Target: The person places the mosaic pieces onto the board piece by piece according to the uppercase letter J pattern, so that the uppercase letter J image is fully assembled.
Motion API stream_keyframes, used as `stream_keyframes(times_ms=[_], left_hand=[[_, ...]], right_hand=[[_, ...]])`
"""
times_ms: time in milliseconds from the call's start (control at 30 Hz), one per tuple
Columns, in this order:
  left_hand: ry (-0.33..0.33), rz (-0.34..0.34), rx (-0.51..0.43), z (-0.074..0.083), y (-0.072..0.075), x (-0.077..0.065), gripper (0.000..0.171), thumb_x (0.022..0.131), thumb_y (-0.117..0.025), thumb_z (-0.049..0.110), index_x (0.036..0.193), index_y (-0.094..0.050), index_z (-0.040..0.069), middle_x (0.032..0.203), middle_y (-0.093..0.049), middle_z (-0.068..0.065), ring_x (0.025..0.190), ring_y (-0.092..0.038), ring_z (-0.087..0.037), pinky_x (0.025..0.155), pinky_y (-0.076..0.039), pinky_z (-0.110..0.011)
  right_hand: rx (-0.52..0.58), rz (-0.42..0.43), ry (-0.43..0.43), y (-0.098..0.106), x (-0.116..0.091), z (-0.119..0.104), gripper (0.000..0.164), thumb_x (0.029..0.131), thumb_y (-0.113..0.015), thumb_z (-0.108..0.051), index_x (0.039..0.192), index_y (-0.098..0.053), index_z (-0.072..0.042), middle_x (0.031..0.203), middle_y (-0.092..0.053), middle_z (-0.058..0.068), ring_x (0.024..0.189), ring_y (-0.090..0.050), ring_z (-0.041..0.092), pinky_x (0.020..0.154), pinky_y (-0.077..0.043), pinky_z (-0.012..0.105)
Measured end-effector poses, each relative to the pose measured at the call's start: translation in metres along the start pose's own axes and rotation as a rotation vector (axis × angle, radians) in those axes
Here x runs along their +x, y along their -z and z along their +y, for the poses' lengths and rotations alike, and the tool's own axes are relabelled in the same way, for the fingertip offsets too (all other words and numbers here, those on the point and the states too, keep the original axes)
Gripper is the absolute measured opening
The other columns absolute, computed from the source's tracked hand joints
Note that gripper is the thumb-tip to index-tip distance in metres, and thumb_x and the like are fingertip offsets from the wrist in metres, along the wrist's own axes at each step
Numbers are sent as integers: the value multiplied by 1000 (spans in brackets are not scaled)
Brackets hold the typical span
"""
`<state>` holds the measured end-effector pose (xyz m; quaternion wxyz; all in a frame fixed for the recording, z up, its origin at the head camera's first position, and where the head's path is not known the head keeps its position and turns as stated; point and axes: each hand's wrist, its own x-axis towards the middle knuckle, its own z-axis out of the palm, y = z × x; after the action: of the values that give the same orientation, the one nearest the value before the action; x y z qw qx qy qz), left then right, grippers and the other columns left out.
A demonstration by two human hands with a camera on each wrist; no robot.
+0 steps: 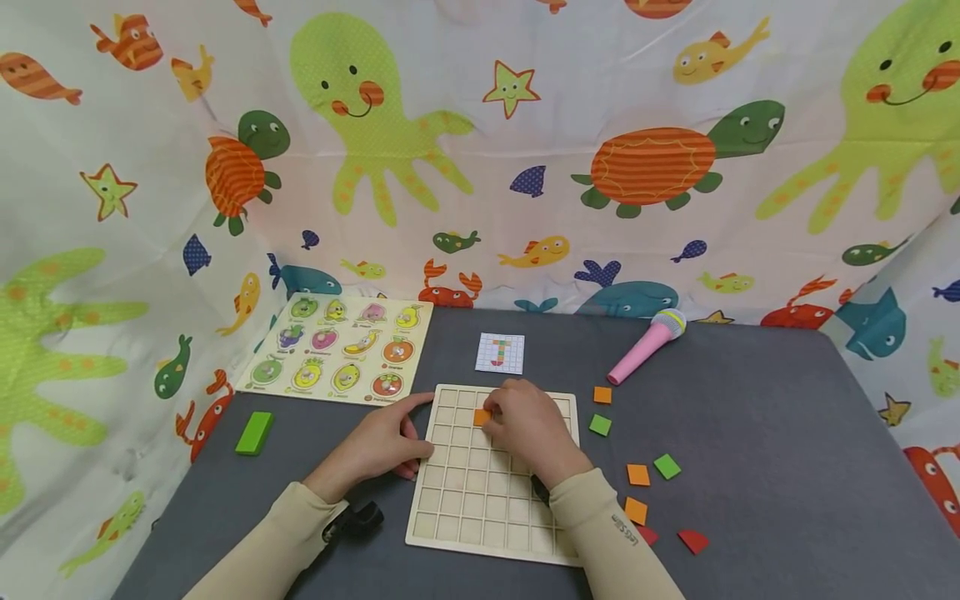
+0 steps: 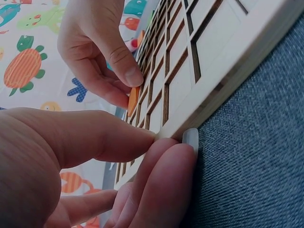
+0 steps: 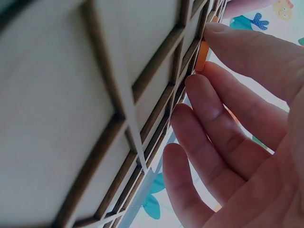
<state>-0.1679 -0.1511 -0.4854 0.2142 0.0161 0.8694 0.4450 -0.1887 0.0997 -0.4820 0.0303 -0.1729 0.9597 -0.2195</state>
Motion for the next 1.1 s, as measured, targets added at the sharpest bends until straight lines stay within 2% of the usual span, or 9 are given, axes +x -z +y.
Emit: stream_keyframes(times_ms=[167, 400, 600, 733, 900, 1100], left_hand=[[-5, 1, -5, 2, -2, 1, 83, 88, -83, 14, 164, -47, 19, 84, -67, -11, 58, -73, -19, 54, -64, -32], [-10, -8, -5, 2, -3, 3, 84, 88, -83, 16, 164, -47, 19, 84, -67, -10, 58, -73, -19, 54, -64, -32], [-14, -5, -3, 1, -5, 4, 84, 88, -83, 15, 164, -47, 20, 84, -67, -10, 58, -73, -19, 54, -64, -32], [2, 0, -5, 0, -5, 0, 85, 87, -83, 14, 163, -47, 21, 84, -66, -11, 58, -72, -20, 54, -63, -31], [7, 12, -35, 1, -4, -4, 84, 87, -83, 12, 163, -48, 21, 85, -66, -11, 58, -72, -20, 54, -64, -32], [1, 9, -34, 1, -4, -1, 84, 87, -83, 11, 163, -48, 20, 84, -66, -11, 57, -73, -20, 54, -64, -32]], right_hand=[[8, 0, -10, 1, -1, 2, 21, 89, -88, -24, 106, -83, -15, 98, -73, -2, 90, -62, 16, 89, -60, 39], [23, -3, -26, 4, -2, 4, 19, 88, -87, -22, 105, -83, -14, 96, -72, -2, 87, -59, 15, 85, -57, 37], [92, -7, -57, 19, -9, 17, 24, 92, -85, -23, 114, -83, -15, 104, -74, -3, 95, -66, 16, 89, -61, 41], [108, 10, -86, 42, -24, 40, 26, 95, -82, -23, 119, -83, -13, 109, -75, 2, 99, -69, 21, 90, -62, 46], [98, 34, -153, 73, -42, 87, 30, 96, -82, -23, 123, -81, -11, 115, -78, 8, 106, -73, 28, 96, -62, 54], [98, -18, -235, 88, -54, 132, 39, 95, -84, -28, 128, -78, -7, 115, -80, 10, 103, -71, 25, 95, -63, 54]])
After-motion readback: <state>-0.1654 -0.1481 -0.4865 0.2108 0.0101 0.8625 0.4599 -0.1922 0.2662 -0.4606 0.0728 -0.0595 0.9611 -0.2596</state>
